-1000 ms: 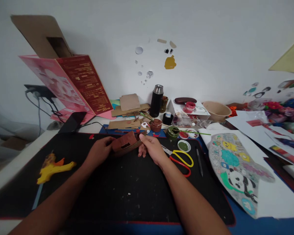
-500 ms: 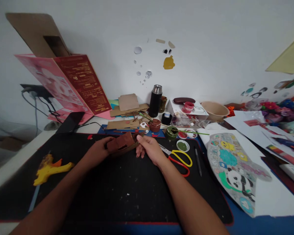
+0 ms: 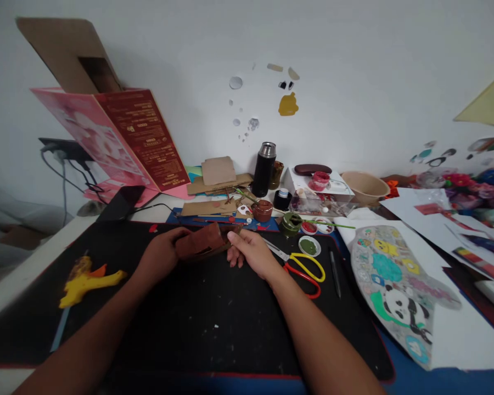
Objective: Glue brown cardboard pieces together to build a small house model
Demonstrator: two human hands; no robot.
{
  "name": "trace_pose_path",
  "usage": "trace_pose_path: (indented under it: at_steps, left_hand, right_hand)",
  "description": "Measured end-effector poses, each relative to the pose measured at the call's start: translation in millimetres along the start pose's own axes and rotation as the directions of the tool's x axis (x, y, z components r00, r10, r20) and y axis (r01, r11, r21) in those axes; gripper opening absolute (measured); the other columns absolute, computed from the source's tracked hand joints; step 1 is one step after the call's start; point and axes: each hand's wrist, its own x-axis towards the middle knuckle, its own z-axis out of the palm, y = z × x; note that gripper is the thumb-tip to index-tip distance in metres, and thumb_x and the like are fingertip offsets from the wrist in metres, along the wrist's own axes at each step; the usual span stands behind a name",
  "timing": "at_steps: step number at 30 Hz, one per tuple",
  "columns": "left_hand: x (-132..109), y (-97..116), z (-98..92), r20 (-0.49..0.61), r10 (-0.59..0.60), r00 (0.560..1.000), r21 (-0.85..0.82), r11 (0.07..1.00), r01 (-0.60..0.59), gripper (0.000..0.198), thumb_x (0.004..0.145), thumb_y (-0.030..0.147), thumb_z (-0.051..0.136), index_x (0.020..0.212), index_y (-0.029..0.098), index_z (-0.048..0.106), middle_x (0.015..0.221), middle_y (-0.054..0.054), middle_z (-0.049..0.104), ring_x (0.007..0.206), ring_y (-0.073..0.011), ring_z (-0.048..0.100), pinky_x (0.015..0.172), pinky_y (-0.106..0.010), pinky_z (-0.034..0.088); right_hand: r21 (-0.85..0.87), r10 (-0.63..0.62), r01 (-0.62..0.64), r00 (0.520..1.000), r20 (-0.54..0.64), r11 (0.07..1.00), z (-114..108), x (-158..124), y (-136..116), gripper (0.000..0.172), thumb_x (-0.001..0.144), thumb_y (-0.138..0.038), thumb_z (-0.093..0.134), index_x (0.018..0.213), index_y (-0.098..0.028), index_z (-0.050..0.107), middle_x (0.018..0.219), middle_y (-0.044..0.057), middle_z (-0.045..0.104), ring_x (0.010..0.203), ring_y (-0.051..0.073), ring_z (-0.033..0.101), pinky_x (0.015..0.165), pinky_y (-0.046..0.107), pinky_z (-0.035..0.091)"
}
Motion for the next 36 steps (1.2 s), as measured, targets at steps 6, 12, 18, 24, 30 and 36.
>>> trace_pose_path:
  at_steps: [6,12,18,24,30,36]
  left_hand:
    - [-6.9,-0.4,-4.1,-0.165,0.080,0.983,0.096,0.993,-0.064,0.030,0.078,0.029,0.057,0.099,0.025,0.079,0.097,-0.003,0.082,0.087,-0.0255,0.073,0.077,-0.033,0.051]
    - [-8.0,-10.2,-14.4,-0.333,0.266,0.905,0.371,0.919,-0.134,0.033,0.082,0.022,0.056,0.105,0.026,0.079,0.104,-0.005,0.081,0.097,-0.0263,0.073,0.084,-0.035,0.054]
    - [-10.7,-11.2,-17.2,-0.279,0.471,0.837,0.595,0.768,-0.234,0.035,0.085,0.013,0.055,0.108,0.023,0.078,0.100,-0.008,0.081,0.093,-0.0283,0.073,0.080,-0.038,0.051]
    - [-11.0,-11.1,-18.6,-0.342,0.532,0.775,0.637,0.737,-0.226,0.029,0.088,0.014,0.057,0.106,0.023,0.078,0.098,-0.008,0.080,0.091,-0.0284,0.071,0.078,-0.038,0.049]
    - [-12.7,-1.7,-7.7,-0.270,0.656,0.705,0.707,0.632,-0.318,0.027,0.088,0.008,0.057,0.105,0.019,0.076,0.103,-0.009,0.079,0.093,-0.0276,0.071,0.080,-0.038,0.049]
    - [-15.7,6.3,0.1,-0.236,0.728,0.643,0.733,0.568,-0.374,0.027,0.088,0.004,0.057,0.101,0.020,0.075,0.101,-0.008,0.080,0.093,-0.0264,0.070,0.083,-0.038,0.049]
  right_hand:
    - [0.071,-0.003,0.003,1.000,0.006,0.997,7.3,-1.3,-0.9,0.058,0.083,-0.076,0.070,0.096,-0.021,0.057,0.071,0.001,0.073,0.048,0.014,0.066,0.040,0.020,0.044]
    - [0.098,-0.131,0.151,0.973,-0.189,0.984,6.4,-0.3,-5.7,0.054,0.087,-0.070,0.068,0.105,-0.020,0.062,0.058,-0.005,0.061,0.038,0.009,0.047,0.035,0.019,0.032]
    - [-0.108,-0.210,0.183,0.911,-0.354,0.977,14.6,-8.1,-15.2,0.047,0.087,-0.062,0.071,0.104,-0.019,0.066,0.046,-0.010,0.044,0.037,0.010,0.039,0.038,0.022,0.028]
    - [-0.135,-0.275,0.241,0.875,-0.399,0.961,23.2,-15.3,-22.3,0.043,0.089,-0.062,0.068,0.099,-0.020,0.068,0.051,-0.008,0.043,0.040,0.010,0.037,0.039,0.024,0.026]
    - [-0.131,-0.175,0.149,0.960,-0.220,0.980,30.2,-16.7,-17.9,0.045,0.089,-0.061,0.068,0.105,-0.019,0.069,0.053,-0.007,0.051,0.041,0.010,0.044,0.040,0.023,0.032]
    - [-0.012,-0.066,0.065,0.982,-0.178,0.998,30.8,-12.2,-10.9,0.049,0.086,-0.065,0.069,0.103,-0.019,0.065,0.048,-0.010,0.049,0.035,0.009,0.039,0.034,0.021,0.028]
